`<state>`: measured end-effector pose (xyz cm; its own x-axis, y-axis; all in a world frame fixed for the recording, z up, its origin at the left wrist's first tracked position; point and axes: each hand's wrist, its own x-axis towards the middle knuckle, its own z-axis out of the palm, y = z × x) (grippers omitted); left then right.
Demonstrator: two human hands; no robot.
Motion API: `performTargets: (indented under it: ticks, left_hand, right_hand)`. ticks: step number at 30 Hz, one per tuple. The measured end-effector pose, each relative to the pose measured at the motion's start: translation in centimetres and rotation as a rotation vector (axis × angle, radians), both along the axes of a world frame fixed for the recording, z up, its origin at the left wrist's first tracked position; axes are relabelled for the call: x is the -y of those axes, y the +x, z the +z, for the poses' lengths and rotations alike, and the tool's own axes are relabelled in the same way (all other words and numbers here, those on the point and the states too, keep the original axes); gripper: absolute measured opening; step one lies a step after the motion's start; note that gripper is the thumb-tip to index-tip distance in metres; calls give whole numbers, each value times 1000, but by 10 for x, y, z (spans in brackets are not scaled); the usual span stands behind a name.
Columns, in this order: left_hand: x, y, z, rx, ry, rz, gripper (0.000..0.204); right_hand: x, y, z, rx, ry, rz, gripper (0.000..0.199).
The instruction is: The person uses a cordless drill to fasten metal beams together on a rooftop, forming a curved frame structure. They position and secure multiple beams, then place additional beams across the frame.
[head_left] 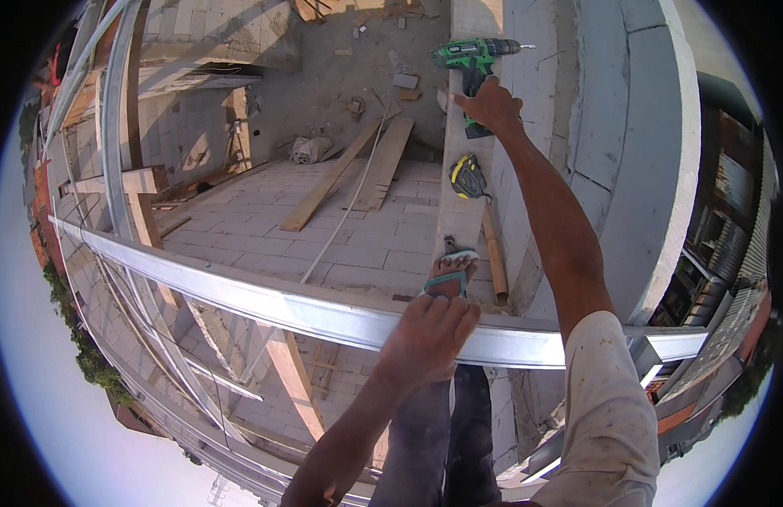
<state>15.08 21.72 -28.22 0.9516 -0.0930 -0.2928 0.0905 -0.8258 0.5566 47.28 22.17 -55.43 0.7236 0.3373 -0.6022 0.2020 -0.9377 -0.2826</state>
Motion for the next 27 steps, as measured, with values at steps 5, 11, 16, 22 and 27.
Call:
performTargets:
  ticks: [5, 11, 16, 22, 27]
  left_hand:
    - [0, 1, 3, -31, -12, 2, 73]
    - [1, 1, 3, -32, -9, -2, 73]
    - [0, -1, 3, -84, -26, -4, 72]
    - [1, 2, 8, -39, -16, 1, 66]
    - [7, -2, 0, 23, -47, 50, 69]
  right_hand:
    - [4, -1, -4, 23, 16, 8, 102]
    - [10, 1, -2, 9, 20, 35, 111]
    - [15, 4, 14, -40, 15, 69, 114]
    - [29, 5, 34, -63, 12, 120, 112]
    - [53, -2, 60, -19, 65, 102, 109]
